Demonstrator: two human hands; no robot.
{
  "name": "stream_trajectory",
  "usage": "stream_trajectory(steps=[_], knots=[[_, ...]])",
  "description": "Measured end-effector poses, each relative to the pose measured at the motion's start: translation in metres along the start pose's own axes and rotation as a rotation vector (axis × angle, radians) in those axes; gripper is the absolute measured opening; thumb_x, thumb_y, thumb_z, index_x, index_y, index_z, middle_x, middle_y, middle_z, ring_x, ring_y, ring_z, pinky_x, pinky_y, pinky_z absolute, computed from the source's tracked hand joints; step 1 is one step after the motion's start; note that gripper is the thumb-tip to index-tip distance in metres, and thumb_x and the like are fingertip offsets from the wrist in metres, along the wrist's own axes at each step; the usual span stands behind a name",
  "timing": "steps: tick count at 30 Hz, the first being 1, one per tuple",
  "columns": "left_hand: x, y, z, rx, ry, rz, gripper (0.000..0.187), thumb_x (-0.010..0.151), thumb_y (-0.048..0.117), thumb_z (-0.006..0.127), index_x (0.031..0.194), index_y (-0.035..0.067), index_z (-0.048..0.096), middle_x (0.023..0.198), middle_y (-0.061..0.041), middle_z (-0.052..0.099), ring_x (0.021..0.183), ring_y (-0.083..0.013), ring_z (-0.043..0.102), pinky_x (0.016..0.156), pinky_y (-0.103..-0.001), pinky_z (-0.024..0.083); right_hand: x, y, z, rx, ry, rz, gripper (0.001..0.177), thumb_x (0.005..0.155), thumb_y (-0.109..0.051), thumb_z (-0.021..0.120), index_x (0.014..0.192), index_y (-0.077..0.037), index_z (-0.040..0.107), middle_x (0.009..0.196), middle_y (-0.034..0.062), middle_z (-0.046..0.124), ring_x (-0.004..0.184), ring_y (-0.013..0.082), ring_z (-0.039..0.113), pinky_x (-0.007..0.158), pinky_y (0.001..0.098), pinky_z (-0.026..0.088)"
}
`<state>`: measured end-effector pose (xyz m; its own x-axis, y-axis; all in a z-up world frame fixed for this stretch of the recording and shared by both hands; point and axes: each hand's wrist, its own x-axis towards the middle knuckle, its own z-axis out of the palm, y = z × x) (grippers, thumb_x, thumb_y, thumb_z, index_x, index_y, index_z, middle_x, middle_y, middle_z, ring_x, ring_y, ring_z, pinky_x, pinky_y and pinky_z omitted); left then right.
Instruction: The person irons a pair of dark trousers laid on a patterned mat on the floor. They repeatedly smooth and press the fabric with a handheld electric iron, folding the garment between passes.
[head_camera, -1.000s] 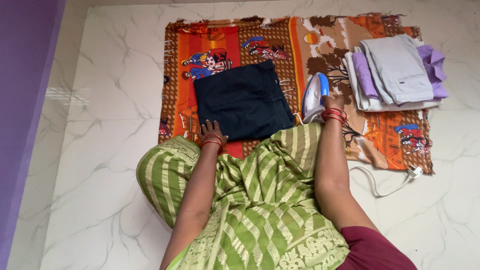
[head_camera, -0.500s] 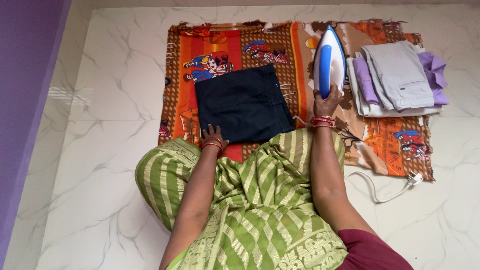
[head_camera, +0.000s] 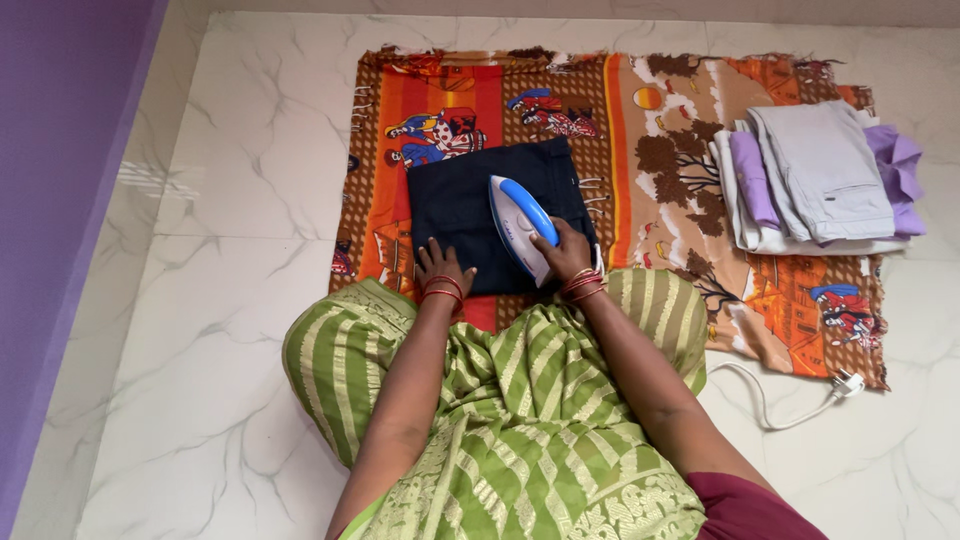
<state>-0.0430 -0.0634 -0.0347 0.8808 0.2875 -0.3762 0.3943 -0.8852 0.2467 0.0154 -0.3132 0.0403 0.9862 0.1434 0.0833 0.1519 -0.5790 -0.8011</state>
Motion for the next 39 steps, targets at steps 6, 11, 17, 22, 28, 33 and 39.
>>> stream_trajectory(steps=[6,11,17,22,28,33,39], knots=[[0.006,0.012,-0.006,-0.004,-0.083,0.046,0.103,0.085,0.063,0.07,0.164,0.026,0.014,0.172,-0.012,-0.006,0.156,-0.0413,0.0,0.123,-0.06,0.015,0.018,0.002,0.002,-0.166,-0.074,0.07,0.055,0.085,-0.042,0.074,0.13,-0.012,0.064,0.106,0.0203,0.075,0.098,0.0381,0.072,0.088,0.0469,0.055],[0.007,0.011,-0.003,0.031,-0.095,0.057,0.102,0.086,0.061,0.072,0.165,0.03,0.014,0.173,-0.01,-0.004,0.157,-0.0417,0.003,0.124,-0.06,0.017,0.02,-0.006,0.002,-0.243,-0.103,0.145,0.054,0.087,-0.042,0.069,0.132,-0.014,0.063,0.105,0.0215,0.074,0.098,0.0399,0.071,0.087,0.0488,0.054],[0.015,0.0,0.0,0.008,-0.093,0.004,0.102,0.087,0.057,0.073,0.165,0.029,0.013,0.173,-0.009,-0.006,0.158,-0.0382,0.003,0.124,-0.058,0.018,0.018,-0.007,-0.005,-0.209,-0.16,0.093,0.052,0.086,-0.039,0.07,0.13,-0.013,0.064,0.107,0.0219,0.074,0.099,0.0383,0.072,0.087,0.0473,0.055],[0.025,-0.003,0.003,0.038,-0.144,-0.053,0.097,0.092,0.055,0.068,0.166,0.028,0.009,0.173,-0.007,-0.009,0.159,-0.0348,0.002,0.125,-0.058,0.018,0.017,0.011,-0.024,-0.331,-0.276,0.175,0.056,0.077,-0.036,0.076,0.128,-0.016,0.066,0.112,0.0184,0.074,0.104,0.0357,0.071,0.092,0.0448,0.054],[0.027,0.0,-0.001,0.051,-0.192,-0.06,0.09,0.097,0.051,0.062,0.165,0.027,0.007,0.172,-0.007,-0.012,0.159,-0.0335,0.0,0.125,-0.058,0.017,0.013,0.015,-0.025,-0.49,-0.199,0.257,0.051,0.077,-0.031,0.074,0.125,-0.018,0.065,0.108,0.0191,0.073,0.104,0.0397,0.069,0.09,0.0493,0.053],[0.018,-0.005,-0.01,-0.144,-0.041,0.019,0.07,0.094,0.045,0.068,0.153,0.018,0.042,0.164,-0.014,0.027,0.15,-0.0373,0.029,0.121,-0.05,0.03,0.004,0.003,-0.022,-0.555,-0.099,0.192,0.039,0.083,-0.031,0.07,0.121,-0.022,0.067,0.101,0.0189,0.074,0.098,0.0417,0.069,0.085,0.0535,0.053],[-0.003,-0.015,-0.048,-0.714,0.619,0.304,0.031,0.097,0.026,0.07,0.121,0.006,0.07,0.116,-0.016,0.073,0.108,-0.0321,0.071,0.094,-0.041,0.055,-0.013,-0.01,-0.035,-0.583,-0.263,-0.113,0.035,0.081,-0.027,0.07,0.115,-0.016,0.068,0.089,0.0201,0.073,0.087,0.0424,0.07,0.081,0.0538,0.053]])
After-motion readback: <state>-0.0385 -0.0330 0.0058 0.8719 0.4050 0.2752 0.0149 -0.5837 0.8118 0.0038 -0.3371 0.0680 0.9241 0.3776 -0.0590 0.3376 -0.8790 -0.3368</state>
